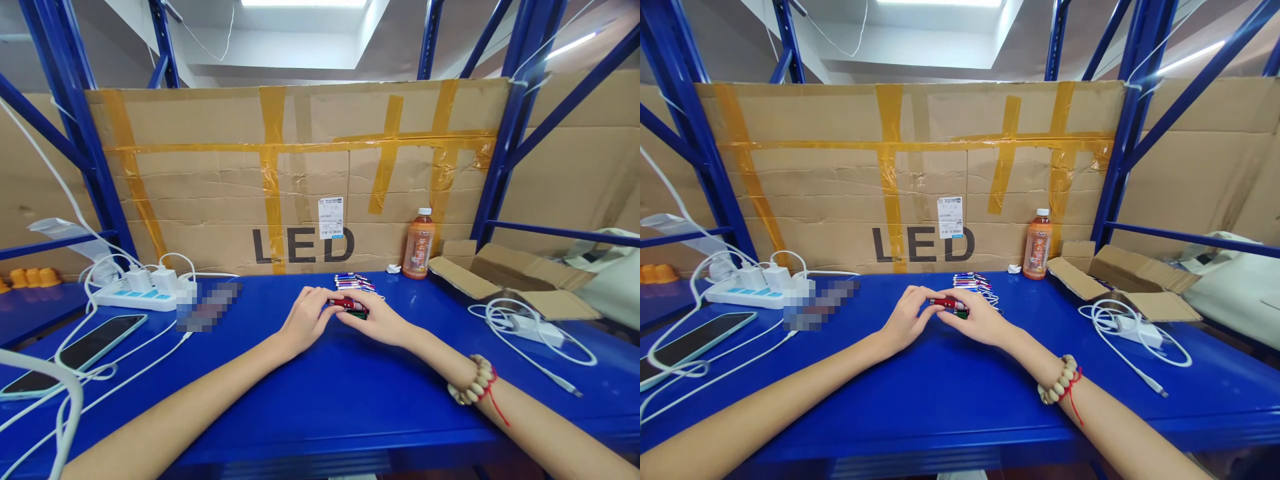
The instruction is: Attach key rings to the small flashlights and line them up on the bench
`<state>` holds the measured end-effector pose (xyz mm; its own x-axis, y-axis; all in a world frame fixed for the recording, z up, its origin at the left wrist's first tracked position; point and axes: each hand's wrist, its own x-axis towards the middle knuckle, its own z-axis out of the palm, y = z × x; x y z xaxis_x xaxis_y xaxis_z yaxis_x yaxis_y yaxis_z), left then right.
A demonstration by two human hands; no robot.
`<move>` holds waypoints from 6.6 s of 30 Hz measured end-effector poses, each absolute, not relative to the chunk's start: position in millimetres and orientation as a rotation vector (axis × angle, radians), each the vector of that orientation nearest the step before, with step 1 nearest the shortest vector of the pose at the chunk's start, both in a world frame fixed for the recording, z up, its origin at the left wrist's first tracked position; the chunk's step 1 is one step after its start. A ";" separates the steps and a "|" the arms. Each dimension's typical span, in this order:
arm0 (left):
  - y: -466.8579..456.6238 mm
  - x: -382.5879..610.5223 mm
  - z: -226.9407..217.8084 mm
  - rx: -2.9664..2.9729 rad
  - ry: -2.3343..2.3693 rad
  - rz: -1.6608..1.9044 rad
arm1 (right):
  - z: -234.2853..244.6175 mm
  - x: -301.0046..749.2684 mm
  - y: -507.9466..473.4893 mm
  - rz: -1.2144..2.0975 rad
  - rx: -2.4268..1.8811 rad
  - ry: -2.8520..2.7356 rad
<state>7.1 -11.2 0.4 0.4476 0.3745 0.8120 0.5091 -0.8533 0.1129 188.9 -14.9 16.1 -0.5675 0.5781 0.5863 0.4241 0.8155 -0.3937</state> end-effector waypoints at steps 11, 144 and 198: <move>-8.2 12.3 -2.7 -2.763 -1.112 -1.559 | 17.3 186.2 -13.0 0.483 -0.894 -2.157; 18.7 4.8 -0.4 -2.477 -1.964 -2.855 | 12.4 187.7 -7.1 0.249 -1.190 -2.150; 15.1 5.3 3.2 -2.491 -2.020 -2.792 | 11.2 189.7 -5.8 0.257 -1.136 -2.183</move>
